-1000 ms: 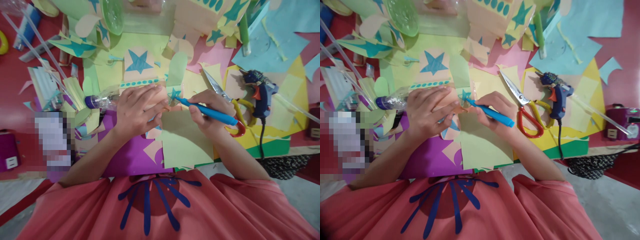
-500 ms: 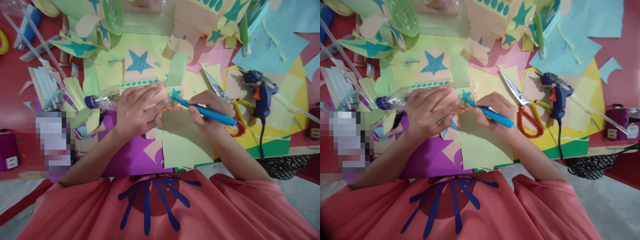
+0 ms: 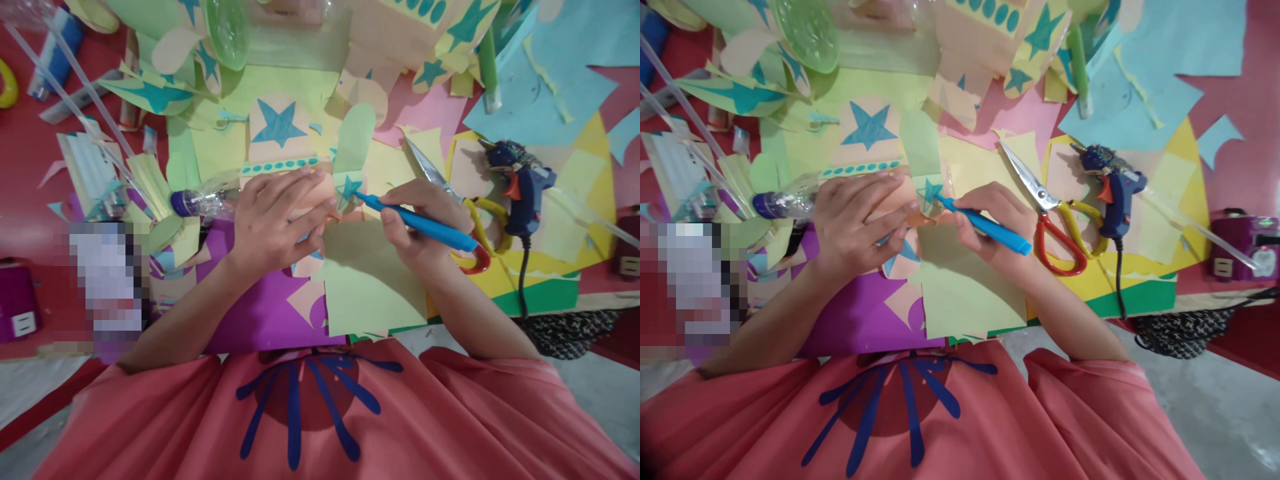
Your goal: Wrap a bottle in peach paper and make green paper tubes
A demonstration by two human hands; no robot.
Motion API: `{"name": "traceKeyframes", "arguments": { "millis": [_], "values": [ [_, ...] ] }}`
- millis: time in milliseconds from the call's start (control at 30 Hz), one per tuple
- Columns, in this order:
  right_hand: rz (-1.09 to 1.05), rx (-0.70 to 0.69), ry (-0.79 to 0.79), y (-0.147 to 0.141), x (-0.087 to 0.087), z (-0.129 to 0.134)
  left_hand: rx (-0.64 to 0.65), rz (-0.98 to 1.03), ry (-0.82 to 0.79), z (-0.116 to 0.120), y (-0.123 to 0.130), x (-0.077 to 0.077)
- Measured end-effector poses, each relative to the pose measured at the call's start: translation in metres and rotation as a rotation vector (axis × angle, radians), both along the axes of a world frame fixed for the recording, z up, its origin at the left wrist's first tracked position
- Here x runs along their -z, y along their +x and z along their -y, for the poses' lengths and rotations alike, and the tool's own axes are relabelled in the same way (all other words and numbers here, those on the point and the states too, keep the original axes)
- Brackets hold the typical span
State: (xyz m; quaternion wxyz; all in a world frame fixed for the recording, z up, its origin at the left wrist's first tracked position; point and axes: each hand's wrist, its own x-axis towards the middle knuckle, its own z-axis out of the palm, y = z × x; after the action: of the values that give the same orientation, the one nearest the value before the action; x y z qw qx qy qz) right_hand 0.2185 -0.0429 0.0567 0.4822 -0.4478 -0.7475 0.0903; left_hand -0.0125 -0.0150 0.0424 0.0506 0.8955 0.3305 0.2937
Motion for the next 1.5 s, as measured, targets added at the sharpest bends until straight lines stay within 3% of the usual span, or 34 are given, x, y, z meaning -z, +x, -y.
{"name": "traceKeyframes", "arguments": {
  "millis": [333,533,1000,1133,1300,1500],
  "values": [
    [-0.007,-0.065,0.038,-0.0025,0.0006,0.0003,-0.012,-0.023,-0.016,-0.0006,-0.0006,0.0014],
    [-0.02,-0.053,0.043,-0.001,0.0058,-0.0002,0.006,-0.051,0.083,-0.0051,-0.0025,-0.0006],
    [-0.021,-0.092,0.002,-0.0066,-0.0018,0.0001,-0.026,-0.034,-0.123,-0.0061,-0.0014,0.0],
    [0.02,-0.039,0.011,-0.006,-0.002,0.0006,-0.039,-0.082,-0.045,-0.0061,-0.0017,-0.001],
    [0.001,-0.114,-0.002,-0.007,-0.0031,-0.0002,-0.04,-0.077,0.013,-0.0049,-0.0012,-0.0005],
    [0.003,-0.075,0.026,-0.0052,-0.0018,0.0,-0.009,-0.053,0.105,-0.0048,-0.0027,-0.0003]
  ]
}}
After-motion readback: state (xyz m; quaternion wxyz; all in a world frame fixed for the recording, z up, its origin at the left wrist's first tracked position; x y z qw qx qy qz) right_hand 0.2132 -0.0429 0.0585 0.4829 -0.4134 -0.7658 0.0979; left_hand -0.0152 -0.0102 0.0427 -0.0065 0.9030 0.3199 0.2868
